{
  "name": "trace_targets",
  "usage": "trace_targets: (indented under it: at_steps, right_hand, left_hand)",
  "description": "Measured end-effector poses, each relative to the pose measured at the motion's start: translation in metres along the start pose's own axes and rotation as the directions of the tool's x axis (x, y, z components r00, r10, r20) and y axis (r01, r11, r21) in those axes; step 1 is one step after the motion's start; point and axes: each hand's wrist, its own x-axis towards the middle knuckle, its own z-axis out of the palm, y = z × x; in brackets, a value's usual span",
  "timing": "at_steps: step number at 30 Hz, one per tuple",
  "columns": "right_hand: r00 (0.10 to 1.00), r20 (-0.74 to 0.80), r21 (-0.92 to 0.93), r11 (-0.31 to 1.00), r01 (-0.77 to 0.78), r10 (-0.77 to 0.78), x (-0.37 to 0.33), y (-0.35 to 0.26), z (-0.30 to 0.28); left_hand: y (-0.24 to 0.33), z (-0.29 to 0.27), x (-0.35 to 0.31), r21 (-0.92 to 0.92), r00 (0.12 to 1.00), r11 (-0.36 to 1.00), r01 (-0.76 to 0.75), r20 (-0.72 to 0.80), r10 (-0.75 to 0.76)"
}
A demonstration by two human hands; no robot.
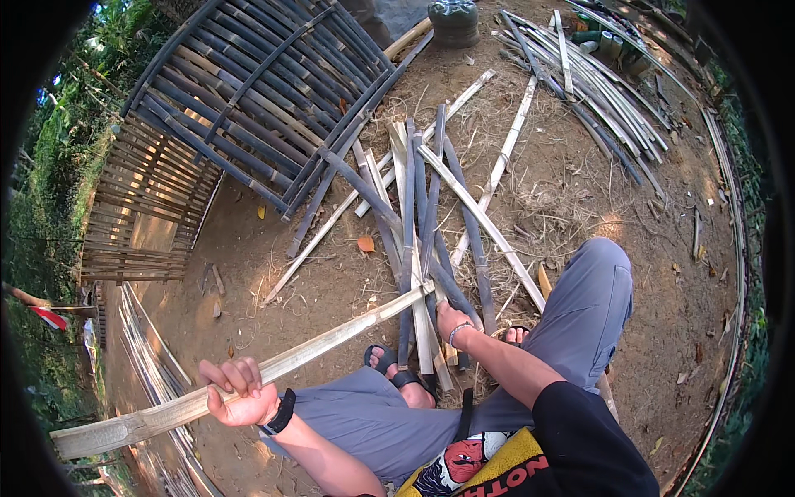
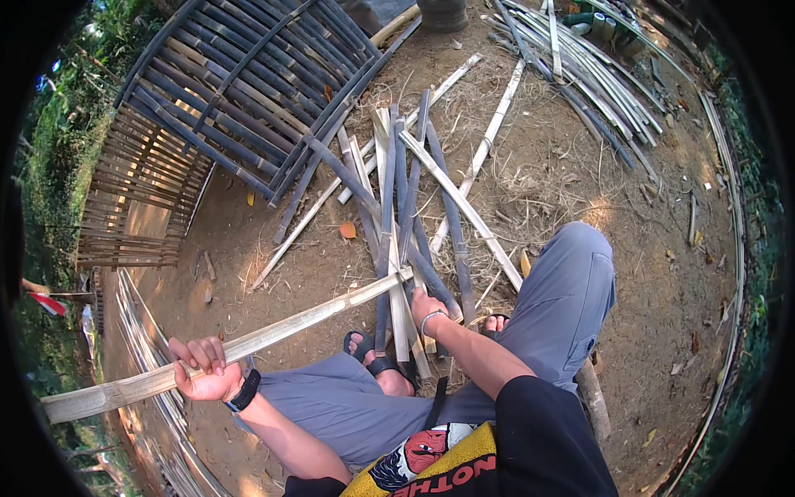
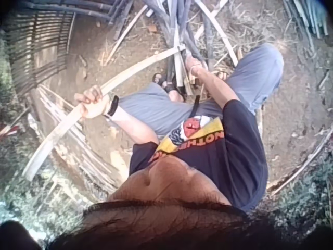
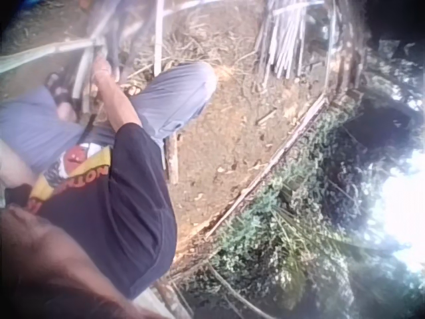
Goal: The person shaves a strip of bamboo with a knife while sitting outdoors near a pile of bamboo pieces.
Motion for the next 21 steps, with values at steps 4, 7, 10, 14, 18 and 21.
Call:
trace_targets:
  at_steps: [4, 7, 10, 14, 18, 21]
  right_hand:
    - [0.945, -0.066, 0.088, 0.945, -0.314, 0.321, 0.038, 0.071, 0.039]
    - [0.979, 0.044, 0.122, 0.972, -0.202, 0.198, -0.010, 0.005, 0.011]
    - [0.988, 0.049, 0.121, 0.981, -0.153, 0.148, -0.010, 0.005, 0.009]
    - [0.956, 0.035, 0.088, 0.952, -0.294, 0.292, 0.003, 0.024, 0.020]
    - [0.995, 0.009, 0.075, 0.992, -0.096, 0.096, -0.007, 0.018, 0.020]
    - [0.976, 0.002, 0.069, 0.973, -0.218, 0.219, 0.001, 0.030, 0.020]
  left_hand:
    - [-0.022, 0.024, 0.012, -0.066, 0.999, 0.998, 0.018, 0.029, -0.016]
    - [0.001, -0.001, 0.000, 0.009, 1.000, 1.000, 0.009, -0.017, -0.009]
    - [0.000, 0.001, -0.001, -0.015, 1.000, 1.000, -0.007, 0.005, 0.007]
    - [-0.003, 0.004, 0.002, -0.004, 1.000, 1.000, 0.001, -0.002, -0.001]
    - [0.000, 0.000, -0.002, -0.009, 1.000, 1.000, -0.008, 0.013, 0.009]
    - [-0.004, 0.004, 0.000, -0.032, 1.000, 0.999, -0.004, 0.031, 0.005]
